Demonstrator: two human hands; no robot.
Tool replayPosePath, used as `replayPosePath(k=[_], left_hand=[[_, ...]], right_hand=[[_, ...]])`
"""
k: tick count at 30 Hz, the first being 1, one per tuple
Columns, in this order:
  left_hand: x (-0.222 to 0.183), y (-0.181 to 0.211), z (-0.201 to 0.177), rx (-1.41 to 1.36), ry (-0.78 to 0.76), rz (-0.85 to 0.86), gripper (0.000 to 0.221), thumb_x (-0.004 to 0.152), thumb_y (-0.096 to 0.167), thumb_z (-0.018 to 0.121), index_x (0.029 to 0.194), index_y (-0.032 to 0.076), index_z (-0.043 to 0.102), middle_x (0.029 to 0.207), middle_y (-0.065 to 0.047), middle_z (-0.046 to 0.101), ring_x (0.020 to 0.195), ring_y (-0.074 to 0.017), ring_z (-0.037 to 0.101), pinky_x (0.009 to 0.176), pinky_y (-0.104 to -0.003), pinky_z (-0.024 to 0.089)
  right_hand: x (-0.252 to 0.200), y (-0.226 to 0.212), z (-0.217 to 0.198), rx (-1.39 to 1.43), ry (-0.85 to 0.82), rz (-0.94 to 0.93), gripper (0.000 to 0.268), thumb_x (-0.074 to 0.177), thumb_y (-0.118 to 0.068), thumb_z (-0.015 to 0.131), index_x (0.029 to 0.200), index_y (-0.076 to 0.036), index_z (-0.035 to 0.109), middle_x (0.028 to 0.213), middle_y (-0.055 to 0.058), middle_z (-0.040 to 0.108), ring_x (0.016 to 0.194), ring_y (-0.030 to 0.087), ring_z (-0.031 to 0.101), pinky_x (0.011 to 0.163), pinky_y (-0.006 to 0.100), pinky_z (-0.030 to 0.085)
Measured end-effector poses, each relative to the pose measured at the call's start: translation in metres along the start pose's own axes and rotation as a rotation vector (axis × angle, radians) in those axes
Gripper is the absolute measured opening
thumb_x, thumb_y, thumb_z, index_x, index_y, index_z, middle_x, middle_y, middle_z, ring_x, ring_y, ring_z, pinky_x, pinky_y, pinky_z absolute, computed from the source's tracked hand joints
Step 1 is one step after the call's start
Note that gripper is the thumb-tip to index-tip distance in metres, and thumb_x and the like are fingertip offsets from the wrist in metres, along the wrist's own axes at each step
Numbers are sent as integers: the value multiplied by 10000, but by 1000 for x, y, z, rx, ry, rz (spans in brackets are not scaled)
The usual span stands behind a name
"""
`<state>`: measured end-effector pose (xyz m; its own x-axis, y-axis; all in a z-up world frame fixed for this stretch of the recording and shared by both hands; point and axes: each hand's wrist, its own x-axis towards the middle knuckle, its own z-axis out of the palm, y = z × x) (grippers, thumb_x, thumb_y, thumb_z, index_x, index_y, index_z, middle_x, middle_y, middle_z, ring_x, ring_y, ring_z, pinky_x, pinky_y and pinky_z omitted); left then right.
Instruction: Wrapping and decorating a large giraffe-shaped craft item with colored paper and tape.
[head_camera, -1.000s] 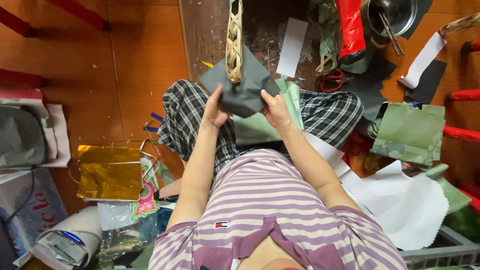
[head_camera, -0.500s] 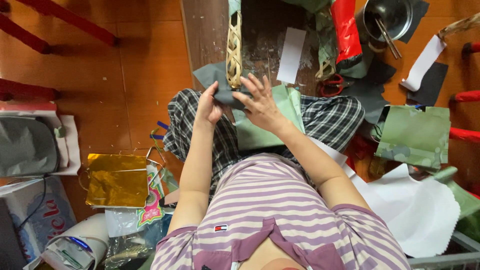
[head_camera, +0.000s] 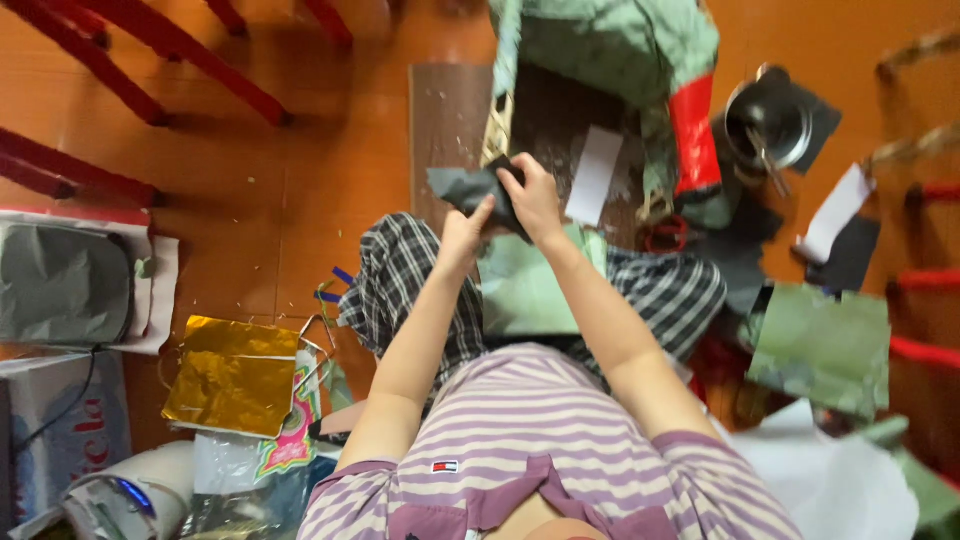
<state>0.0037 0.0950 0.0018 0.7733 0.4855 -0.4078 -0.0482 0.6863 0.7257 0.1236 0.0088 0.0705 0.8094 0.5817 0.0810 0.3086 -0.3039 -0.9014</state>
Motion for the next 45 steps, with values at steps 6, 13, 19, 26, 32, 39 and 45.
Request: replayPosePath(k=[6,13,19,26,32,39,45], left_hand=[[2,-21,7,121,63,168,601,965,264,826,1352,-57,497,1208,-156,632,1077,-228,639,895,-357,575],[-33,-17,24,110,167,113,814,842,237,827,1504,72,384,1302,-123,562,1154,-198,594,925,-330,544],[-49,-8,23,-102,279,-51,956,733,196,811,1523,171,273,1336,-115,520,1150,-251,593,887,-420,554],[-17,-36,12,367,347,361,885,828,225,854,1537,83,344,1438,-158,523,1314,-257,526,1088,-380,446],[-16,-39,13,300,355,185,712,846,327,811,1430,34,528,1288,-213,644,1161,-286,617,995,-383,523],[-2,-25,9,347,283,208,1039,752,395,874,1543,69,285,1367,-197,564,1226,-241,581,1020,-349,495],[18,-37,-9,203,-63,83,928,857,424,836,1530,-59,417,1389,-178,627,1234,-216,605,1054,-353,504]], right_hand=[[-14,13,-5,192,-31,-21,207,907,-76,769,1047,-11,630,889,51,681,814,129,640,749,281,537],[-32,37,-12,343,-192,106,228,901,-56,772,1060,-6,616,911,24,674,810,90,631,728,237,527],[-38,48,-1,341,-270,142,198,921,-64,756,1061,-4,631,899,19,671,793,78,613,717,234,519],[-34,46,-1,299,-264,129,184,925,-80,752,1058,-7,648,890,14,692,784,70,626,709,227,525],[-32,50,-1,385,-285,188,174,925,-69,749,1053,-7,649,889,8,677,780,66,611,702,220,512],[-20,75,3,389,-307,176,129,942,-34,702,1057,-16,646,915,1,695,816,66,632,741,218,523],[-9,107,8,362,-360,70,118,926,44,676,1009,-39,663,914,-34,660,850,47,593,757,213,507]])
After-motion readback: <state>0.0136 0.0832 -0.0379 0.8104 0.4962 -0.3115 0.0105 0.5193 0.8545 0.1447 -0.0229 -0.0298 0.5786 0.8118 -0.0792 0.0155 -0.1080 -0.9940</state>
